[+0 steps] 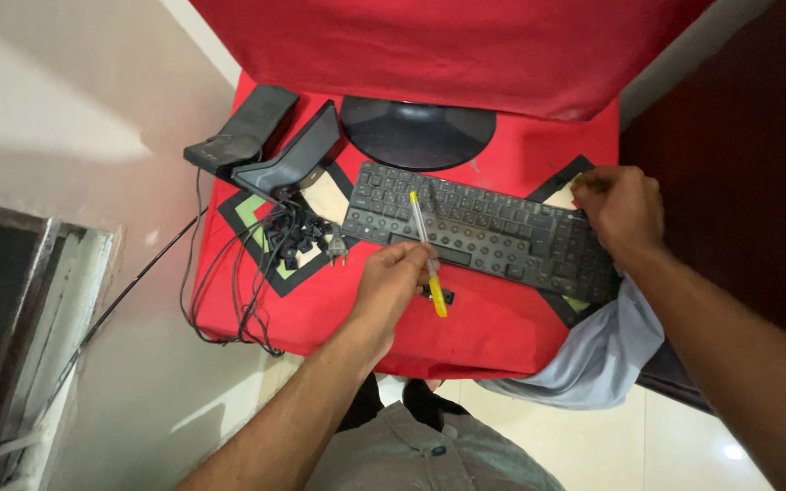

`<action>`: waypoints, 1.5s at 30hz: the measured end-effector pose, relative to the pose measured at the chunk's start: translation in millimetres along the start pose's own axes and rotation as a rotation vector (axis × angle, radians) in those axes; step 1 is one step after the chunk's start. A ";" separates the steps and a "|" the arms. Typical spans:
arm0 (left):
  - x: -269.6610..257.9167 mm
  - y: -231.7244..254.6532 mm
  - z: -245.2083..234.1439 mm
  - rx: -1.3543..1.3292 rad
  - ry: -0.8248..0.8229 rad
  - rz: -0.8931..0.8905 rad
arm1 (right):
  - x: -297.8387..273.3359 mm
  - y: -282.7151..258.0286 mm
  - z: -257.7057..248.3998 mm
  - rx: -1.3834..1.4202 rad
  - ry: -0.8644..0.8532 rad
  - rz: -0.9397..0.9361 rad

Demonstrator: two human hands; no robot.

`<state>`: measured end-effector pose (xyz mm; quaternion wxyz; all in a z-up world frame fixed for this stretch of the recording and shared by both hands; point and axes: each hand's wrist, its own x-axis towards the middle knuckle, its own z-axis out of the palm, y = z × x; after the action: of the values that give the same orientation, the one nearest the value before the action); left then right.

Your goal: The person uses a yellow screwdriver to pry off individual keycaps from a black computer keyboard. They remove the keys one by one and place them on the red surface next to the keyboard.

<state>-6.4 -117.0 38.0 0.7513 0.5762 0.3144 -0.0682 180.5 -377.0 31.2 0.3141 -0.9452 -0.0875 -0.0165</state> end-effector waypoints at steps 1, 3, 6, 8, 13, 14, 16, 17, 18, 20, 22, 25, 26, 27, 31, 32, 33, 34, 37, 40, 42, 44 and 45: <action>0.4 -2.0 -1.2 -0.030 -0.002 0.017 | 3.5 -2.3 0.3 -0.029 -0.019 0.016; 1.7 -5.7 -4.2 -0.087 -0.006 0.051 | 8.5 -5.4 2.5 -0.058 -0.048 0.039; 2.1 -10.6 -9.6 -0.088 0.030 0.044 | 12.8 -5.8 5.8 -0.072 -0.065 0.048; 3.4 -14.5 -12.9 -0.119 0.015 0.075 | 15.4 -2.5 7.4 -0.106 -0.066 0.028; 3.5 -21.0 -17.9 -0.153 0.010 0.099 | 16.8 2.1 11.4 -0.149 -0.072 -0.015; 3.1 -21.2 -17.8 -0.152 0.015 0.094 | 17.1 2.7 12.0 -0.159 -0.072 -0.015; 0.3 -19.7 -18.1 -0.147 0.024 0.093 | 18.3 2.2 12.4 -0.156 -0.090 -0.031; -1.1 -18.6 -17.6 -0.144 0.026 0.100 | 19.1 1.6 12.8 -0.153 -0.098 -0.040; -2.6 -17.2 -17.2 -0.140 0.028 0.106 | 19.3 0.9 13.5 -0.157 -0.099 -0.034; -4.9 -13.3 -17.1 -0.126 0.042 0.102 | 19.4 -1.0 15.4 -0.163 -0.100 -0.022; -7.5 -10.3 -18.5 -0.120 0.048 0.093 | 20.8 -3.3 15.7 -0.184 -0.118 0.028; -11.5 -8.4 -23.0 -0.110 0.051 0.074 | 21.1 -4.0 16.4 -0.169 -0.106 0.017; -12.2 -8.5 -24.3 -0.100 0.056 0.069 | 21.1 -3.3 17.0 -0.157 -0.095 -0.002; -13.1 -9.1 -25.5 -0.090 0.060 0.063 | 21.7 -3.0 18.0 -0.174 -0.092 0.003; -14.5 -12.1 -28.8 -0.075 0.084 0.047 | 26.1 1.2 21.6 -0.202 -0.089 -0.011; -14.5 -13.0 -29.6 -0.087 0.083 0.048 | 26.5 2.7 22.4 -0.199 -0.091 -0.023; -14.6 -14.1 -30.3 -0.100 0.082 0.049 | 26.7 4.1 23.6 -0.210 -0.082 -0.022; -14.8 -15.1 -31.0 -0.088 0.086 0.052 | 26.8 5.4 24.7 -0.220 -0.074 -0.021; -14.7 -15.9 -33.5 -0.067 0.092 0.060 | 28.3 7.6 26.7 -0.253 -0.053 -0.003; -15.9 -16.4 -36.2 -0.078 0.088 0.053 | 30.8 8.3 27.4 -0.279 -0.063 0.040; -15.5 -14.7 -37.9 -0.080 0.084 0.039 | 32.0 8.8 25.1 -0.278 -0.074 0.068; -16.0 -13.9 -39.4 -0.077 0.089 0.044 | 31.1 9.3 22.8 -0.259 -0.087 0.087; -16.2 -13.5 -40.7 -0.076 0.093 0.046 | 30.8 9.0 21.7 -0.247 -0.092 0.084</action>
<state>-41.5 -88.6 30.2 0.7585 0.5571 0.3379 -0.0123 211.9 -366.4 11.1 0.1914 -0.9793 -0.0593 0.0296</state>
